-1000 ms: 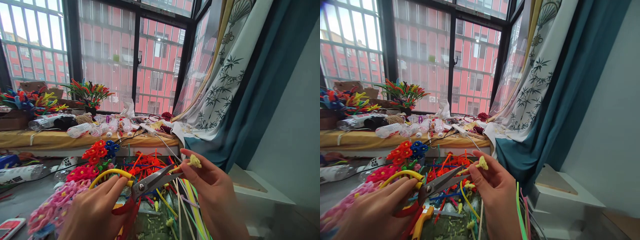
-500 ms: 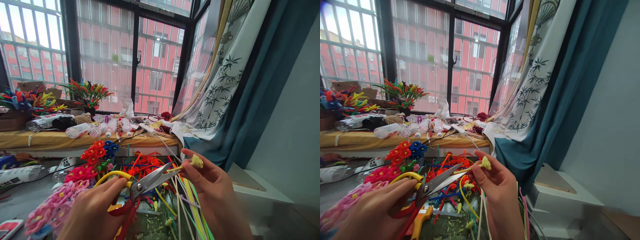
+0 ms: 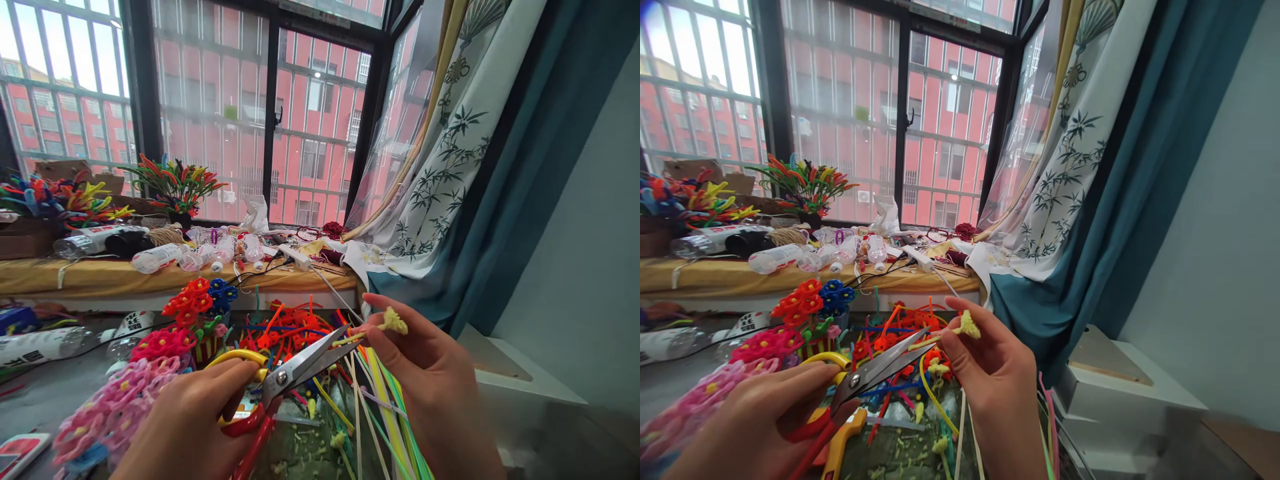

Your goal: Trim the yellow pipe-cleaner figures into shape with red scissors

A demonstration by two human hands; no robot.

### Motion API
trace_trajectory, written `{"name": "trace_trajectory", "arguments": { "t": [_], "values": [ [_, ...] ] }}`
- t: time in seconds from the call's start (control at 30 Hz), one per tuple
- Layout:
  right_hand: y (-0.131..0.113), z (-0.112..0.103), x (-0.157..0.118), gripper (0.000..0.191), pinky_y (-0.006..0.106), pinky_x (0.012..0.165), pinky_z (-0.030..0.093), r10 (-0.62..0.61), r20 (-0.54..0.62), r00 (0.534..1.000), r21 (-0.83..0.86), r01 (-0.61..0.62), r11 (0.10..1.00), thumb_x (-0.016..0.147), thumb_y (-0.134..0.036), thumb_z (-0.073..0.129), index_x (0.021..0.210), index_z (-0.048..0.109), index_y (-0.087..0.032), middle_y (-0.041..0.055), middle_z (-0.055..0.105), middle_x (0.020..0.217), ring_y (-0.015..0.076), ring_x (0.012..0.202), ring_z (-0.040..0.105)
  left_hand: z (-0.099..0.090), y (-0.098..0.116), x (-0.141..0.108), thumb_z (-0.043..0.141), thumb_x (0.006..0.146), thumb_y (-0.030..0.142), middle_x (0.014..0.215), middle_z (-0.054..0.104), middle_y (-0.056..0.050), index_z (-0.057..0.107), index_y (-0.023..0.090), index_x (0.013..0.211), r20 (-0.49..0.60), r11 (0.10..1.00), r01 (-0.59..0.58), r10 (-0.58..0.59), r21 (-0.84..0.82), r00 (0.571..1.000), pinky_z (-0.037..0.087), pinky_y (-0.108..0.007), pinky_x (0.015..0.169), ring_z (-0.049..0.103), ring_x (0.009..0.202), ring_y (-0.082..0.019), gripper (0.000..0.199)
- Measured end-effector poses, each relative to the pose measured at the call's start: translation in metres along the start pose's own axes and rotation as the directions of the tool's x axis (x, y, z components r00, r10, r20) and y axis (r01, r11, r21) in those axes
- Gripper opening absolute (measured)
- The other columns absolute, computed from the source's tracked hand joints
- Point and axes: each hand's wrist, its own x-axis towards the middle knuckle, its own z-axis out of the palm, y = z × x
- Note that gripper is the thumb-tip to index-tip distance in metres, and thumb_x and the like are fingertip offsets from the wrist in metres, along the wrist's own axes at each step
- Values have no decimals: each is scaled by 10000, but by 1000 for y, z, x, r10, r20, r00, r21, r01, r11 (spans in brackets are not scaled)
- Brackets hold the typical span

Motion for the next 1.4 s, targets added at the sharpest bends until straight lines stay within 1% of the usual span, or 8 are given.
{"name": "trace_trajectory", "arguments": {
  "t": [0.13, 0.27, 0.43, 0.67, 0.93, 1.07, 1.23, 1.4],
  "values": [
    [1, 1, 0, 321, 215, 657, 527, -28, 1, 1000, -31, 28, 999, 736, -330, 821, 1048, 774, -272, -10, 701, 800, 134, 715, 661, 1, -3, 1, 610, 749, 241, 690, 740, 61, 679, 260, 697, -36, 999, -35, 34, -30, 999, 413, -170, 445, 649, 525, -107, 89],
    [2, -1, 0, 306, 207, 656, 531, -44, 29, 999, -41, 45, 998, 756, -331, 805, 1056, 770, -281, -12, 698, 797, 129, 718, 662, 4, -6, -1, 587, 736, 205, 651, 729, 75, 680, 269, 713, -82, 996, -82, 79, -32, 993, 410, -172, 437, 671, 531, -112, 114],
    [2, 0, 0, 299, 210, 663, 545, -41, 24, 999, -30, 42, 999, 747, -325, 813, 1041, 775, -278, -7, 706, 798, 136, 727, 677, 4, -8, -1, 587, 735, 196, 679, 747, 83, 679, 270, 735, -122, 993, -116, 111, -33, 986, 425, -165, 449, 693, 556, -110, 118],
    [1, 1, -1, 287, 191, 657, 538, -38, 20, 999, -39, 39, 998, 751, -311, 808, 1036, 778, -293, -15, 716, 794, 122, 723, 675, 2, -3, 2, 563, 705, 166, 643, 737, 86, 686, 260, 709, -81, 993, -113, 115, 36, 990, 427, -162, 436, 692, 529, -105, 155],
    [1, 0, 0, 306, 193, 627, 520, -27, -3, 1000, -29, 27, 999, 723, -353, 830, 1015, 787, -270, -5, 695, 792, 124, 704, 639, 3, -6, 1, 582, 705, 169, 650, 741, 88, 685, 258, 712, -77, 991, -130, 132, 27, 988, 426, -141, 431, 685, 530, -93, 137],
    [4, -5, 3, 359, 183, 595, 504, 28, 32, 999, -30, -27, 999, 709, -384, 845, 1047, 780, -281, -6, 701, 771, 118, 684, 618, 3, -6, 0, 586, 730, 185, 645, 743, 83, 682, 261, 693, -54, 992, -114, 117, 44, 992, 416, -134, 414, 683, 532, -94, 128],
    [6, -10, 5, 415, 210, 599, 519, 77, 13, 997, -30, -77, 997, 676, -400, 866, 1059, 780, -265, 11, 723, 769, 137, 670, 629, 4, -7, 0, 576, 727, 186, 688, 759, 82, 690, 258, 705, -69, 989, -149, 150, 15, 986, 393, -129, 397, 623, 440, -65, 137],
    [5, -8, 5, 388, 218, 584, 527, 93, 16, 996, -13, -93, 996, 666, -401, 871, 1017, 795, -252, 21, 732, 747, 149, 647, 650, 8, -11, 0, 524, 694, 138, 669, 743, 93, 677, 265, 706, -57, 986, -166, 166, 1, 984, 394, -121, 433, 650, 496, -69, 199]
  ]
}}
